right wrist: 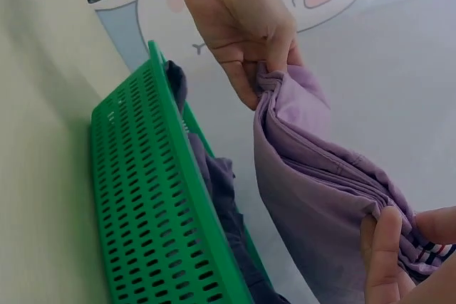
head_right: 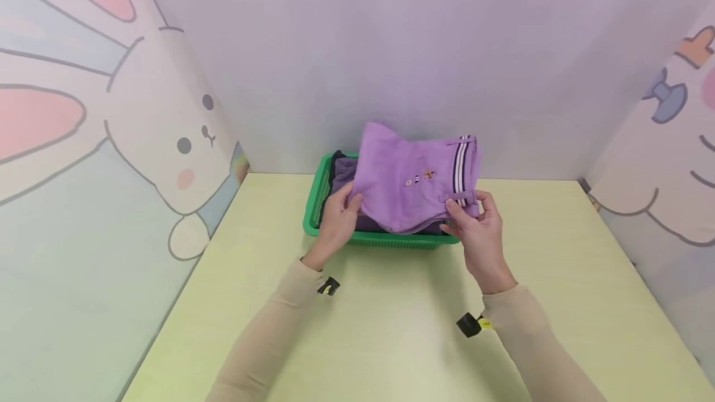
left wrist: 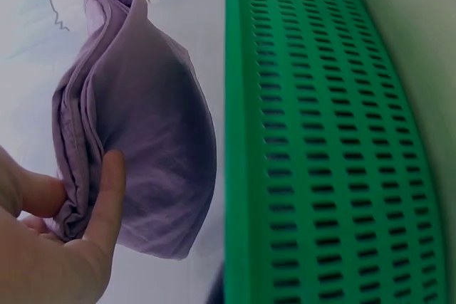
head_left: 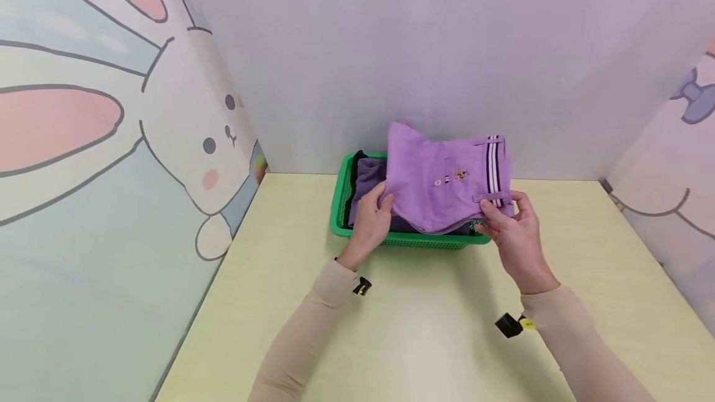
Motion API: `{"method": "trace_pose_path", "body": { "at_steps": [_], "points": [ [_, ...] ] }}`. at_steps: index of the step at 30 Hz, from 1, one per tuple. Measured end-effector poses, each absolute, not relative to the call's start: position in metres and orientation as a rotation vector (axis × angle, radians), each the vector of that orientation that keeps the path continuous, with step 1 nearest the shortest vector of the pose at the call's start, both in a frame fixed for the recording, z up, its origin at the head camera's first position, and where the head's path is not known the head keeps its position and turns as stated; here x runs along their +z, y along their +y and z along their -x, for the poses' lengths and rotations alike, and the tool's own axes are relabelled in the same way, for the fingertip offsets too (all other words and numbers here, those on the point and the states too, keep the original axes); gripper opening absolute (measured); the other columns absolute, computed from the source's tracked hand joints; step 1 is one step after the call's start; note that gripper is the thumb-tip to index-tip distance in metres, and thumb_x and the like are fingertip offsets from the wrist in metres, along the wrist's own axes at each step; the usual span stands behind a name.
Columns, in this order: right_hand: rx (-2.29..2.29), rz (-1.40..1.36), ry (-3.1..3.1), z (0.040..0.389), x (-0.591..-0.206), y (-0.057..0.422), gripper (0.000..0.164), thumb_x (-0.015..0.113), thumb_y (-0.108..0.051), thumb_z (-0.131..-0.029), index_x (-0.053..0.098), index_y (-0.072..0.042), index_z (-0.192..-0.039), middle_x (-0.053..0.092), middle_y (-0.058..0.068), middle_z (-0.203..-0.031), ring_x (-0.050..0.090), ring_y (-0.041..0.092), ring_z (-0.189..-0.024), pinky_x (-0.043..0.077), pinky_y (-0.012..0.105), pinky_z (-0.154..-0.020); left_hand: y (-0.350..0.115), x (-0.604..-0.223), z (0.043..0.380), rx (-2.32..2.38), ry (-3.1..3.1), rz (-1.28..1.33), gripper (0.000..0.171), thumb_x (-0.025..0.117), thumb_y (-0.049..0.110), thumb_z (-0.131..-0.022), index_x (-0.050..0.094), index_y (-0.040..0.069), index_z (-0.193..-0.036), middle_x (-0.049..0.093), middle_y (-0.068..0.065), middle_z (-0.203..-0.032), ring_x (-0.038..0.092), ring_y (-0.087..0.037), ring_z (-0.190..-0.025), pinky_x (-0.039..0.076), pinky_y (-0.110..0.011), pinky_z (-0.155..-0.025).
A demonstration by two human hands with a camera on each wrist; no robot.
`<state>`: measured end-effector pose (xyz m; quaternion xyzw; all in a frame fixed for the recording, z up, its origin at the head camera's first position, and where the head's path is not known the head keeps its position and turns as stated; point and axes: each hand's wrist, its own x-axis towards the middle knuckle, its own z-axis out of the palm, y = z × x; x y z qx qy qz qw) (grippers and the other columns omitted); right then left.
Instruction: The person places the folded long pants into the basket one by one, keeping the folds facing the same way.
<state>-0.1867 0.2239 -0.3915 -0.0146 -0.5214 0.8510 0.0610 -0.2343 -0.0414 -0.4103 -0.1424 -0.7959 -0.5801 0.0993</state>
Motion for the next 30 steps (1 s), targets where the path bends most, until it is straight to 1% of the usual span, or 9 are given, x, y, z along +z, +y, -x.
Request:
{"method": "trace_pose_path", "body": {
  "at_steps": [4,10,14,19,21,23,25,28,30],
  "points": [
    [2.560,0.131,-1.662,0.191,-0.403,0.216,0.027,0.071,-0.006,-0.102,0.051,-0.017,-0.116,0.077,-0.004,-0.087,0.073,0.007,-0.069,0.064,0.023,-0.067,-0.050,-0.418,0.237,-1.681,-2.338,0.348,0.040,0.051,0.009,-0.110,0.062,0.008,-0.149,0.072,-0.014,-0.095,0.064,-0.020,-0.082,0.050,-0.028,-0.073],
    [2.488,0.285,-1.799,0.200,-0.421,0.203,0.026,0.073,-0.010,-0.101,0.052,-0.019,-0.115,0.075,-0.009,-0.082,0.072,0.004,-0.067,0.060,0.021,-0.059,-0.062,-0.433,0.243,-1.636,-2.321,0.259,0.037,0.053,0.007,-0.109,0.066,0.006,-0.144,0.065,-0.012,-0.084,0.056,-0.016,-0.075,0.043,-0.025,-0.066],
    [2.417,0.324,-1.879,0.208,-0.429,0.197,0.025,0.072,-0.010,-0.102,0.052,-0.020,-0.113,0.074,-0.012,-0.086,0.074,0.003,-0.071,0.061,0.022,-0.059,-0.068,-0.442,0.246,-1.626,-2.303,0.250,0.035,0.053,0.006,-0.109,0.068,0.004,-0.140,0.066,-0.014,-0.089,0.055,-0.017,-0.079,0.042,-0.025,-0.069],
    [2.346,0.324,-2.004,0.215,-0.431,0.195,0.024,0.070,-0.009,-0.103,0.051,-0.021,-0.112,0.070,-0.012,-0.091,0.074,0.002,-0.075,0.062,0.023,-0.060,-0.074,-0.453,0.249,-1.579,-2.305,0.209,0.024,0.054,0.004,-0.106,0.072,0.001,-0.122,0.063,-0.011,-0.085,0.054,-0.016,-0.078,0.041,-0.025,-0.068],
    [2.324,0.322,-2.051,0.217,-0.430,0.195,0.024,0.070,-0.009,-0.104,0.051,-0.021,-0.113,0.068,-0.012,-0.093,0.074,0.002,-0.076,0.063,0.024,-0.061,-0.077,-0.456,0.249,-1.563,-2.299,0.204,0.024,0.054,0.004,-0.105,0.072,0.000,-0.120,0.059,-0.013,-0.080,0.054,-0.021,-0.074,0.041,-0.030,-0.066],
    [2.306,0.332,-2.089,0.218,-0.429,0.195,0.024,0.070,-0.010,-0.104,0.051,-0.021,-0.113,0.067,-0.011,-0.093,0.074,0.002,-0.077,0.063,0.024,-0.062,-0.079,-0.457,0.248,-1.519,-2.302,0.181,0.030,0.055,0.006,-0.104,0.073,0.000,-0.128,0.070,-0.017,-0.089,0.062,-0.027,-0.083,0.048,-0.035,-0.076],
    [2.283,0.342,-2.132,0.219,-0.427,0.196,0.024,0.071,-0.011,-0.103,0.050,-0.019,-0.114,0.066,-0.010,-0.095,0.074,0.001,-0.077,0.063,0.025,-0.062,-0.082,-0.458,0.247,-1.466,-2.318,0.163,0.036,0.056,0.009,-0.104,0.071,0.000,-0.135,0.077,-0.021,-0.107,0.069,-0.035,-0.097,0.050,-0.044,-0.094],
    [2.220,0.351,-2.222,0.220,-0.425,0.196,0.027,0.071,-0.014,-0.103,0.050,-0.015,-0.121,0.064,-0.009,-0.095,0.073,0.001,-0.076,0.064,0.026,-0.061,-0.087,-0.460,0.246,-1.368,-2.363,0.111,0.044,0.057,0.015,-0.102,0.066,0.000,-0.143,0.074,-0.021,-0.132,0.069,-0.039,-0.123,0.035,-0.053,-0.121],
    [2.163,0.349,-2.291,0.221,-0.424,0.197,0.034,0.071,-0.016,-0.104,0.049,-0.009,-0.129,0.063,-0.007,-0.095,0.072,0.000,-0.075,0.064,0.027,-0.062,-0.090,-0.462,0.245,-1.329,-2.390,0.091,0.046,0.057,0.017,-0.102,0.065,0.001,-0.144,0.075,-0.020,-0.129,0.070,-0.036,-0.125,0.028,-0.054,-0.126]
  ]
}}
